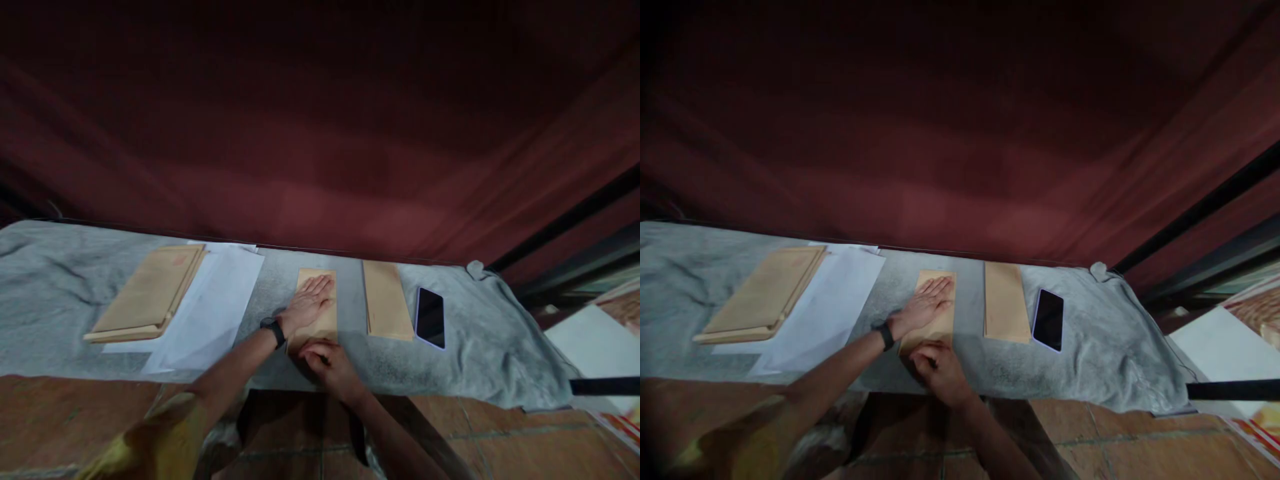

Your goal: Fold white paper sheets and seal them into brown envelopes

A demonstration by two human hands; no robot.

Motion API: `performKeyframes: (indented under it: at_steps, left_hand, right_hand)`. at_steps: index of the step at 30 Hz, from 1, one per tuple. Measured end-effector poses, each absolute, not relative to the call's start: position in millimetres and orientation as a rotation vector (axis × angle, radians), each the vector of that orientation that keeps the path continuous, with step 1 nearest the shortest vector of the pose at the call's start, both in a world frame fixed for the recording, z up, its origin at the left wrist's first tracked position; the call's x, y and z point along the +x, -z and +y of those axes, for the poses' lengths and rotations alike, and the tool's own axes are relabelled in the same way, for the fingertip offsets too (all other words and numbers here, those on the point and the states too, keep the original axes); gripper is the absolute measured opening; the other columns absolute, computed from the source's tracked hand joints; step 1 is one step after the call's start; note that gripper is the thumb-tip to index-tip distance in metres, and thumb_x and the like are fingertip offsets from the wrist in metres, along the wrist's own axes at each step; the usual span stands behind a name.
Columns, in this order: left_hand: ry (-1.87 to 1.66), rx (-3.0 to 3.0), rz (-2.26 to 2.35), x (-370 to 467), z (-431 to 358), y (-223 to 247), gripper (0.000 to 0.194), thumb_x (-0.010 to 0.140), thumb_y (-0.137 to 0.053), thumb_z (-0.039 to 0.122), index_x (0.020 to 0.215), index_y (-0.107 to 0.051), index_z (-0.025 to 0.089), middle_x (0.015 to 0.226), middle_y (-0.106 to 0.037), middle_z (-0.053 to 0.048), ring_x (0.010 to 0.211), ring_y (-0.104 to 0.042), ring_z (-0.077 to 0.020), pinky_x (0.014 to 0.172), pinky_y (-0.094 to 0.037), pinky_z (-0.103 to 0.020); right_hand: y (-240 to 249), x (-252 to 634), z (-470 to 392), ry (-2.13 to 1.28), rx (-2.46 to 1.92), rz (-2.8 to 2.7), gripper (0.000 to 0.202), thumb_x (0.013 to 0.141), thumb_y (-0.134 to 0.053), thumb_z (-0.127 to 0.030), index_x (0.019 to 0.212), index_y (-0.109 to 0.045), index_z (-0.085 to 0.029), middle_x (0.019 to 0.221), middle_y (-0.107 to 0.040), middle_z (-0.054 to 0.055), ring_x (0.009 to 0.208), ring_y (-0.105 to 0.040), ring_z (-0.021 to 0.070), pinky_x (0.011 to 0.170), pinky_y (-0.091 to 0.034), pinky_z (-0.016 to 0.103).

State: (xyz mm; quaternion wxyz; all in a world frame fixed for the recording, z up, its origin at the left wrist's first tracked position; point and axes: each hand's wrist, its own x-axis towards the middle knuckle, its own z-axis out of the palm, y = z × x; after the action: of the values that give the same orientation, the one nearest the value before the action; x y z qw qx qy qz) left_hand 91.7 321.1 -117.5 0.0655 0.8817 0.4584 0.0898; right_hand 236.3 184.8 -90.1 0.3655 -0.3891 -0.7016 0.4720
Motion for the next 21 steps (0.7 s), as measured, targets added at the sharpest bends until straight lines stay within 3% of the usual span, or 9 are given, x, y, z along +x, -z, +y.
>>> performKeyframes:
  at_steps: [10, 15, 21]
  left_hand:
    - [-0.277, 2.677, 1.387, 105, 335, 119, 0.06, 0.107, -0.028, 0.041, 0.161, -0.035, 0.015, 0.169, -0.033, -0.011, 0.158, -0.027, -0.0222, 0.13, -0.019, -0.044]
    - [-0.254, 2.711, 1.292, 103, 313, 115, 0.058, 0.106, -0.03, 0.035, 0.16, -0.036, 0.015, 0.169, -0.035, -0.011, 0.159, -0.025, -0.02, 0.13, -0.016, -0.041]
    - [-0.247, 2.674, 1.256, 105, 284, 110, 0.057, 0.108, -0.031, 0.041, 0.157, -0.041, 0.013, 0.168, -0.037, -0.012, 0.159, -0.025, -0.0231, 0.13, -0.017, -0.044]
  right_hand:
    - [93, 237, 203, -1.376, -1.28, -0.929, 0.07, 0.085, -0.047, -0.083, 0.059, -0.07, -0.023, 0.06, -0.067, 0.004, 0.056, -0.057, 0.0166, 0.056, -0.045, 0.03]
    - [93, 250, 216, -1.264, -1.289, -0.782, 0.066, 0.083, -0.048, -0.084, 0.061, -0.065, -0.024, 0.06, -0.065, 0.004, 0.056, -0.056, 0.0171, 0.055, -0.045, 0.031]
    - [94, 262, 229, -1.177, -1.289, -0.803, 0.065, 0.087, -0.044, -0.082, 0.068, -0.065, -0.024, 0.066, -0.068, 0.004, 0.061, -0.059, 0.0186, 0.058, -0.048, 0.032]
